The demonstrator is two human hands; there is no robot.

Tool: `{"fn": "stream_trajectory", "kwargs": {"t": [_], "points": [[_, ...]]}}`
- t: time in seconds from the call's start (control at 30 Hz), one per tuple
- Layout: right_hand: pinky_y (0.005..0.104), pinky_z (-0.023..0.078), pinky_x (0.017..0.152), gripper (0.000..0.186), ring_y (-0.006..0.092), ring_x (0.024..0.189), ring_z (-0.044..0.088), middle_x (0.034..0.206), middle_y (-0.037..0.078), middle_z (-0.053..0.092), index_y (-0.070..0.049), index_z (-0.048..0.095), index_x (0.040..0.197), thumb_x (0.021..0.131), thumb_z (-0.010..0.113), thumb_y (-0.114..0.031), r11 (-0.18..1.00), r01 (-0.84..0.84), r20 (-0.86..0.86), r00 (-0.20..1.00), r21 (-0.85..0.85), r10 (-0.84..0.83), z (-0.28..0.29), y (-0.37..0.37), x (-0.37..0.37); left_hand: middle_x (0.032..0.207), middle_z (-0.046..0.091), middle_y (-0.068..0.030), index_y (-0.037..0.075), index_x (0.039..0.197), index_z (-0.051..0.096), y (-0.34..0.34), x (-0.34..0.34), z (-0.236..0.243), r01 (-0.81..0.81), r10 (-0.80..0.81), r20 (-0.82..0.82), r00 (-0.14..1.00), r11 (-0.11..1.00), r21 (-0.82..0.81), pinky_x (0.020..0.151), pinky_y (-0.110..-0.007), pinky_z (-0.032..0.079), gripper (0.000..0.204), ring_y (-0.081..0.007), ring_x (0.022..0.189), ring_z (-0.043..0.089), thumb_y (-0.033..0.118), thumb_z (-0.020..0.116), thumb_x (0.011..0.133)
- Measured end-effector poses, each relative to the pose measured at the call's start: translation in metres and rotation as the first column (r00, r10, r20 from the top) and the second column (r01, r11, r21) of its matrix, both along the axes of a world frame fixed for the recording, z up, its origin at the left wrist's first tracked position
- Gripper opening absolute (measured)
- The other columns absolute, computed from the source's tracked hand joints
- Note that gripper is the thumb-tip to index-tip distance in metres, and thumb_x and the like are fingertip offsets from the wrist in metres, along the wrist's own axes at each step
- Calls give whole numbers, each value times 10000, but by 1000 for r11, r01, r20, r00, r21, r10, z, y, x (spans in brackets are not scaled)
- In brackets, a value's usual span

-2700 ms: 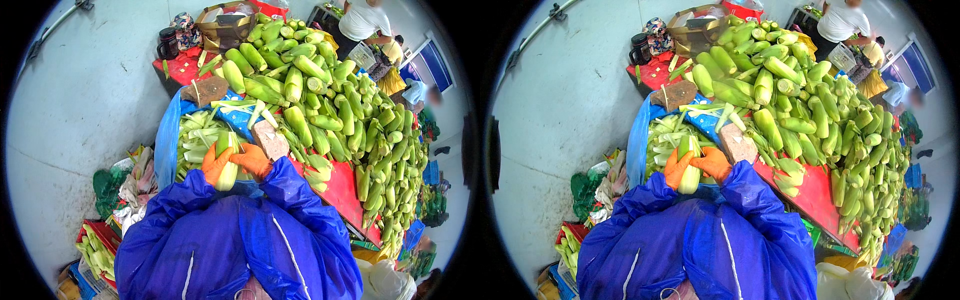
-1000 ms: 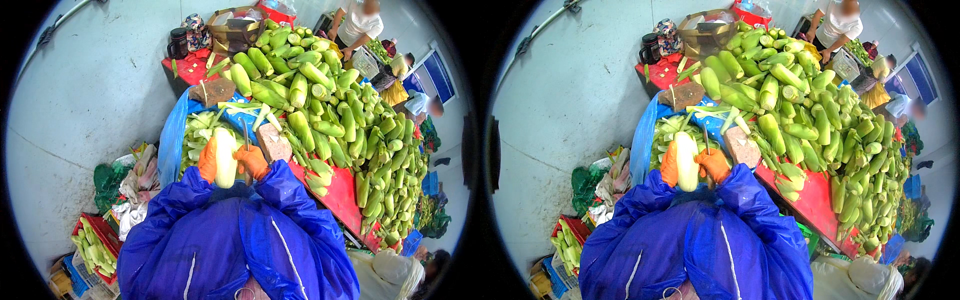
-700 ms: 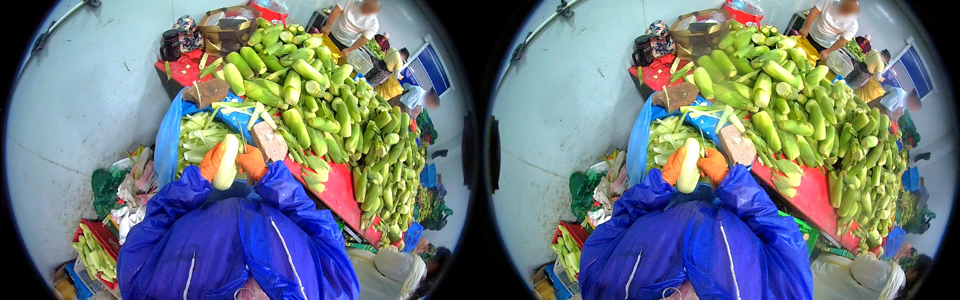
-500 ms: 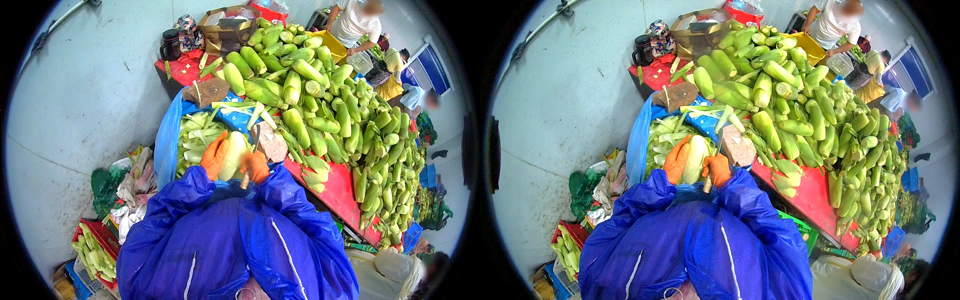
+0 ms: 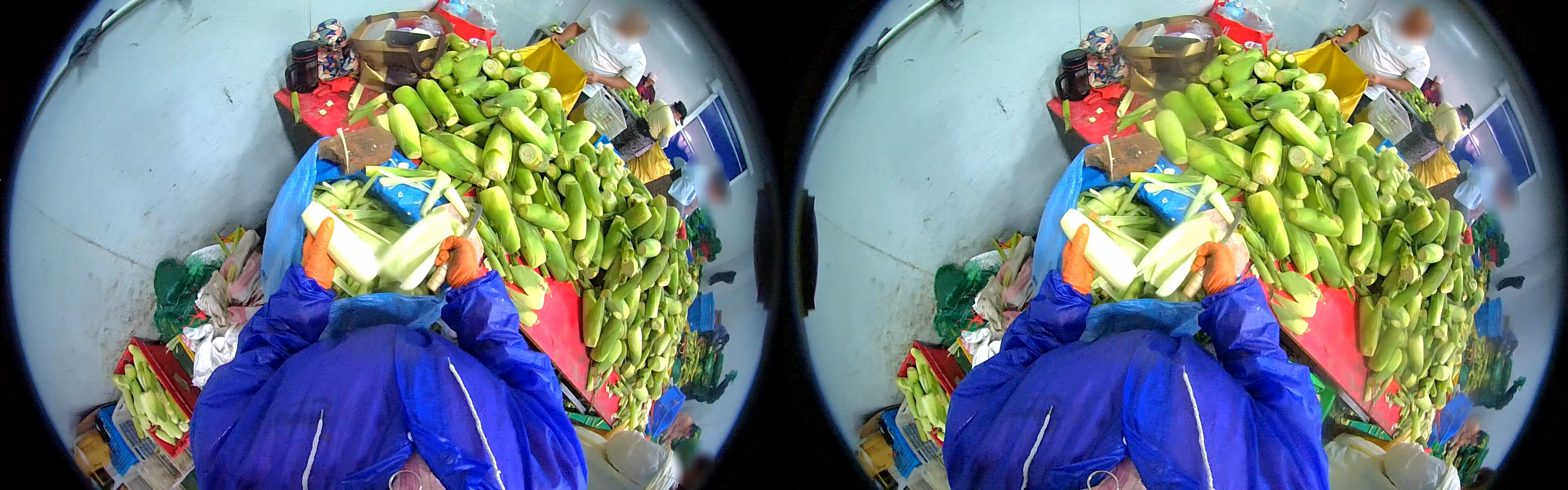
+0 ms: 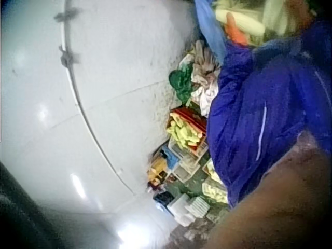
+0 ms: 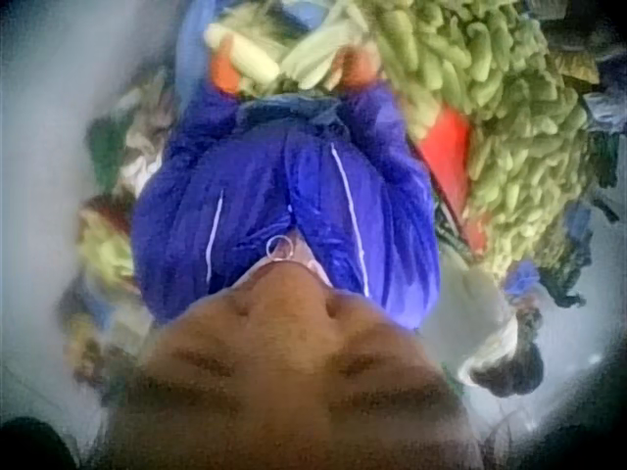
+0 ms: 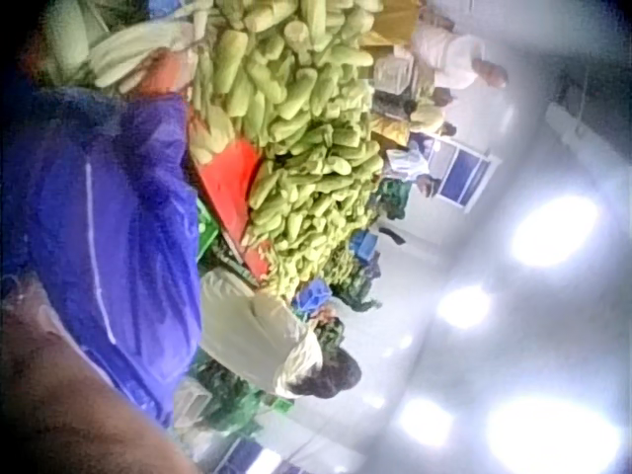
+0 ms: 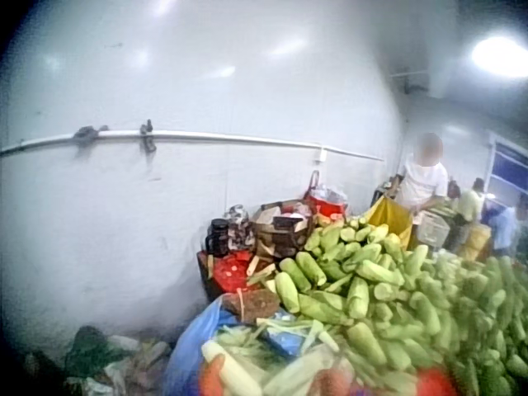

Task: The person peels corn cobs by hand, removing the husks and silk. They place the peeled corn into a green crate and occasionally move around the workspace to handle different piles of corn and crates.

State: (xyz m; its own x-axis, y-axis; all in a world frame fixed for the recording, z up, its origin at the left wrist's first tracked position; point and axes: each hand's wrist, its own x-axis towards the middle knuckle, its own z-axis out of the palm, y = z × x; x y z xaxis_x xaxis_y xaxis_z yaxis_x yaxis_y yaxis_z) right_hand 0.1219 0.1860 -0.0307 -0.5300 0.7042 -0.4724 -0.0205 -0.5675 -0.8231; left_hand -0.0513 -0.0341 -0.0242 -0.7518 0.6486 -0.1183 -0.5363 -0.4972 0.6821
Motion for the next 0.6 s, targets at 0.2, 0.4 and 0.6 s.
{"fn": "stream_trajectory", "kwargs": {"t": [0.2,0.4,0.6], "points": [[333,395,386,290,201,395,487,656,105,597,8,620,820,816,639,-281,952,4,129,991,307,-46,-11,15,-18,1294,521,-167,51,1399,362,-5,-32,-11,-10,15,-50,999,994,106,985,-443,433,704,-299,1156,526,440,614,869],[259,366,455,487,107,494,468,819,42,639,-7,633,1109,815,678,-392,803,-294,219,953,518,208,105,-48,-57,1347,475,-192,60,1447,296,-10,-34,10,95,-100,23,995,983,158,993,-436,419,826,-308,1187,508,538,575,833],[229,387,457,502,70,555,507,832,33,652,-2,644,1130,830,706,-399,707,-619,351,782,342,514,96,-89,-86,1433,380,-238,46,1444,288,4,-31,24,154,-199,76,977,907,391,1050,-466,355,812,-362,1287,432,553,500,847]]}}
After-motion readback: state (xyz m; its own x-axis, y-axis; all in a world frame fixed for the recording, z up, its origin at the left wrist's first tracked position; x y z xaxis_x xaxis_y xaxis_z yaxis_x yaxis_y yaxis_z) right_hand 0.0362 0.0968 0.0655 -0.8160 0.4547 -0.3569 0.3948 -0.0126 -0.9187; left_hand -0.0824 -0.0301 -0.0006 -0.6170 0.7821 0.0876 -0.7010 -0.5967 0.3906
